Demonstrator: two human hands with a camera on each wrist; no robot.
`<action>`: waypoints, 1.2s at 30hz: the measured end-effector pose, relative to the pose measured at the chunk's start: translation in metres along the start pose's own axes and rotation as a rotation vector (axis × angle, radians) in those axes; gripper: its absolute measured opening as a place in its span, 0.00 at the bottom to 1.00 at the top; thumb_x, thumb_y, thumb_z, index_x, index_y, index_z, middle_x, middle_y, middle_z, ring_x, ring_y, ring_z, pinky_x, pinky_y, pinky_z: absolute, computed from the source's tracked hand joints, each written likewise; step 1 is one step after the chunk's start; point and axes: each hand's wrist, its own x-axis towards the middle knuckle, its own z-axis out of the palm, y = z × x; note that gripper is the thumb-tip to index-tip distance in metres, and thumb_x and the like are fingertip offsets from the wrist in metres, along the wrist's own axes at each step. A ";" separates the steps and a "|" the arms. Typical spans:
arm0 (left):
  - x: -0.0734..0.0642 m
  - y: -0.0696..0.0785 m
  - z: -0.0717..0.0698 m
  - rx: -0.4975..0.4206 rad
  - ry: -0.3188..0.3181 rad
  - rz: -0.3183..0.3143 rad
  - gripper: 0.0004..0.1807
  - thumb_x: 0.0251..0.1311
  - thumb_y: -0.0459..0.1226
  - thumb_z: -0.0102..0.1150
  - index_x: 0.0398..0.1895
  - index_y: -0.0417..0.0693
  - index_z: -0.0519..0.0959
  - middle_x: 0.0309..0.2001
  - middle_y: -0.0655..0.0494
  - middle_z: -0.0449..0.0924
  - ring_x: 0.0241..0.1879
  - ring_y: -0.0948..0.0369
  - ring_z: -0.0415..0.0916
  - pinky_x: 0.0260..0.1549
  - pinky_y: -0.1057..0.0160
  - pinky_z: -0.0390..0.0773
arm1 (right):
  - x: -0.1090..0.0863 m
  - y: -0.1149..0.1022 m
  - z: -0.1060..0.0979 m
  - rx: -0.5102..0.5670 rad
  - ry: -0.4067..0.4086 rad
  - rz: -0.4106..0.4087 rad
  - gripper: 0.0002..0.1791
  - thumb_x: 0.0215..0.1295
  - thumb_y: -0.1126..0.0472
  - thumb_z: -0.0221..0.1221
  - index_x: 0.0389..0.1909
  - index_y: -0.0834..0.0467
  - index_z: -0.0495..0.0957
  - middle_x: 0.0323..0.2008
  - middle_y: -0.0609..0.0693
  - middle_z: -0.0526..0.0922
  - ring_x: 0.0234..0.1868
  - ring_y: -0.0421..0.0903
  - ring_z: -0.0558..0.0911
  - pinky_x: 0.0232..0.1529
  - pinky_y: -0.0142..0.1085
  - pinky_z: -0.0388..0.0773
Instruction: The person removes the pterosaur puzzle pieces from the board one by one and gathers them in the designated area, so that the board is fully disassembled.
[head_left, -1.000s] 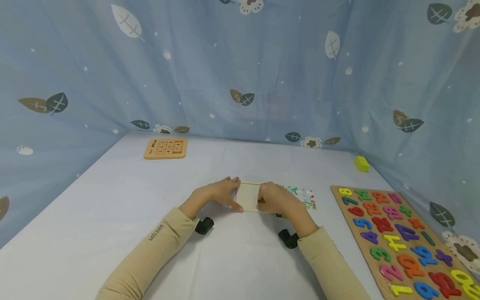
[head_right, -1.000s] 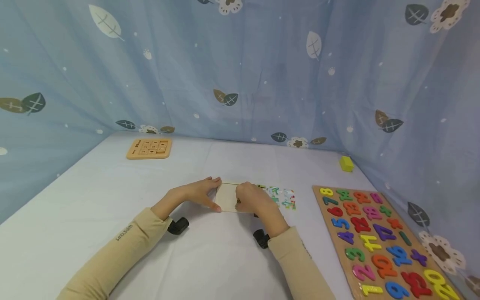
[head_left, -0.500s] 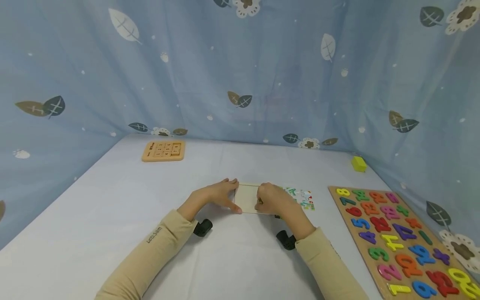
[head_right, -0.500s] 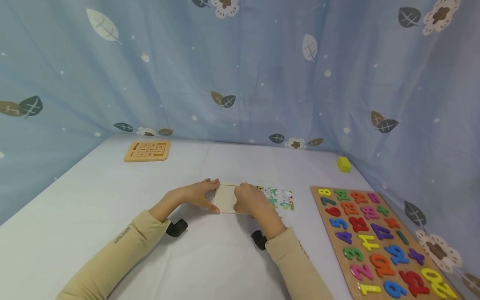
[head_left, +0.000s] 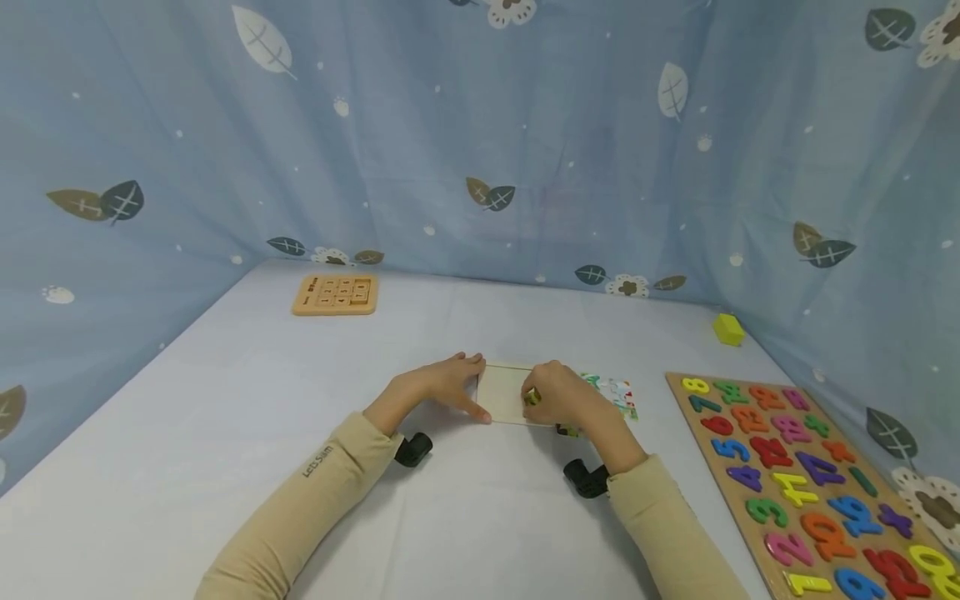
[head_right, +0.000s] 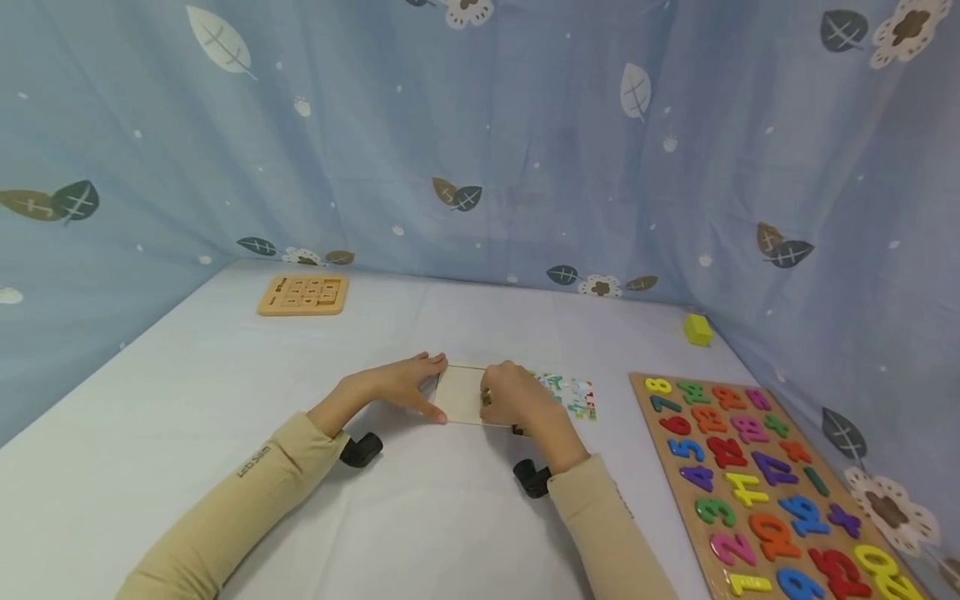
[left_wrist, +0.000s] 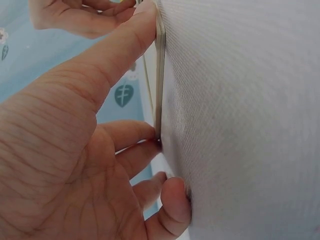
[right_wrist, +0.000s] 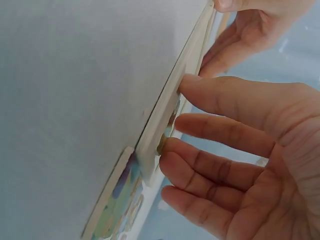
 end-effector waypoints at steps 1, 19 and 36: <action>0.000 0.000 0.000 0.002 0.000 0.002 0.55 0.52 0.55 0.68 0.75 0.41 0.49 0.77 0.48 0.43 0.77 0.46 0.36 0.73 0.45 0.46 | 0.000 0.001 0.000 0.010 -0.007 0.005 0.10 0.56 0.64 0.67 0.37 0.64 0.86 0.17 0.46 0.74 0.17 0.38 0.62 0.19 0.28 0.59; 0.001 0.000 -0.002 0.022 -0.007 0.005 0.55 0.52 0.55 0.67 0.76 0.41 0.49 0.77 0.48 0.43 0.77 0.46 0.36 0.73 0.45 0.46 | 0.001 0.006 -0.004 0.018 0.014 0.045 0.10 0.51 0.58 0.71 0.33 0.59 0.87 0.23 0.46 0.77 0.24 0.40 0.70 0.26 0.30 0.68; 0.001 0.000 -0.001 0.027 -0.012 0.009 0.56 0.53 0.55 0.67 0.76 0.41 0.48 0.77 0.48 0.41 0.77 0.46 0.36 0.73 0.45 0.45 | -0.034 0.030 -0.037 0.091 -0.003 0.049 0.12 0.54 0.62 0.68 0.38 0.64 0.86 0.10 0.43 0.54 0.16 0.39 0.51 0.22 0.31 0.54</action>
